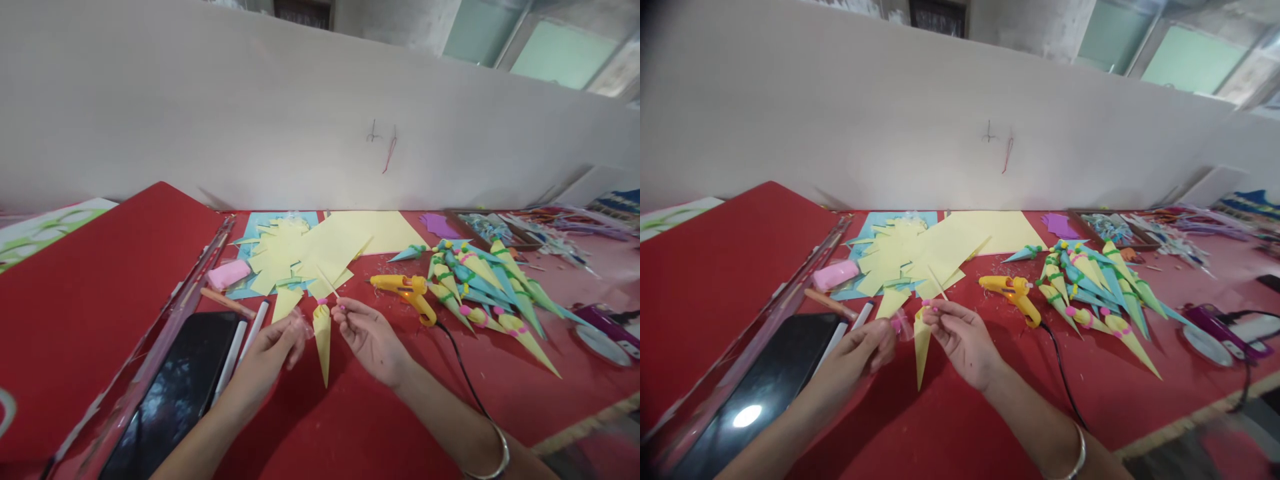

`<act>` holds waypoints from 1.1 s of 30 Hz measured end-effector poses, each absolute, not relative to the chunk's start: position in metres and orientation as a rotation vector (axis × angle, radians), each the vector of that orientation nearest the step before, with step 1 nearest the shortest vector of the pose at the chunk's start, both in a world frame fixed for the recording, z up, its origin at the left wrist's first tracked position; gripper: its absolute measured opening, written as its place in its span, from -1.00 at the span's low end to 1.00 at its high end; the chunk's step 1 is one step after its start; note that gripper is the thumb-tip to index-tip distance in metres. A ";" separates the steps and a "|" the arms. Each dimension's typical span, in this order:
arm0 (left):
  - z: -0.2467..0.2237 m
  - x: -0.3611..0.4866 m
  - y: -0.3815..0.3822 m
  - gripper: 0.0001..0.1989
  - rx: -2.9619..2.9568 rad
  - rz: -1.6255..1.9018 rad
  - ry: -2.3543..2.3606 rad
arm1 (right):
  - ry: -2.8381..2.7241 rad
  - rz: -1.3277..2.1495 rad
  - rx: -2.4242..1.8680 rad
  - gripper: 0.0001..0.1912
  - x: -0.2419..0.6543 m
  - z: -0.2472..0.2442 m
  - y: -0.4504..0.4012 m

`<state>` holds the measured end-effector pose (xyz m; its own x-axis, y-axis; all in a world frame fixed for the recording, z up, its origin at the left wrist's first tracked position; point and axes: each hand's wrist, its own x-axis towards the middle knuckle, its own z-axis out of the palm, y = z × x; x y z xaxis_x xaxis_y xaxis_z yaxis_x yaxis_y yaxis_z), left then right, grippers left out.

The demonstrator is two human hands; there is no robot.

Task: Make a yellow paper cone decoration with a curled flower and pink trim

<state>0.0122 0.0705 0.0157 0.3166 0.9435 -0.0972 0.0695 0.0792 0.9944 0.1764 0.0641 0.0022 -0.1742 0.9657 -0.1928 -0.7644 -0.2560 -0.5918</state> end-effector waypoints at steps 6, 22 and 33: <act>0.017 0.013 0.070 -0.63 1.354 0.878 1.096 | -0.517 1.679 -0.748 -0.90 0.176 0.000 0.065; 0.021 0.012 0.070 -0.82 1.626 0.737 1.150 | -0.857 1.499 -1.074 -0.90 0.176 -0.009 0.066; 0.004 0.014 0.065 -0.86 2.144 0.679 1.153 | -0.940 1.427 -1.130 -0.86 0.176 -0.007 0.065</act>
<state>0.0138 0.0655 0.0038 0.4905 0.8582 0.1511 0.5485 -0.4388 0.7118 0.1763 0.0652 -0.0070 -0.0154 0.9880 -0.1536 -0.2492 -0.1526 -0.9563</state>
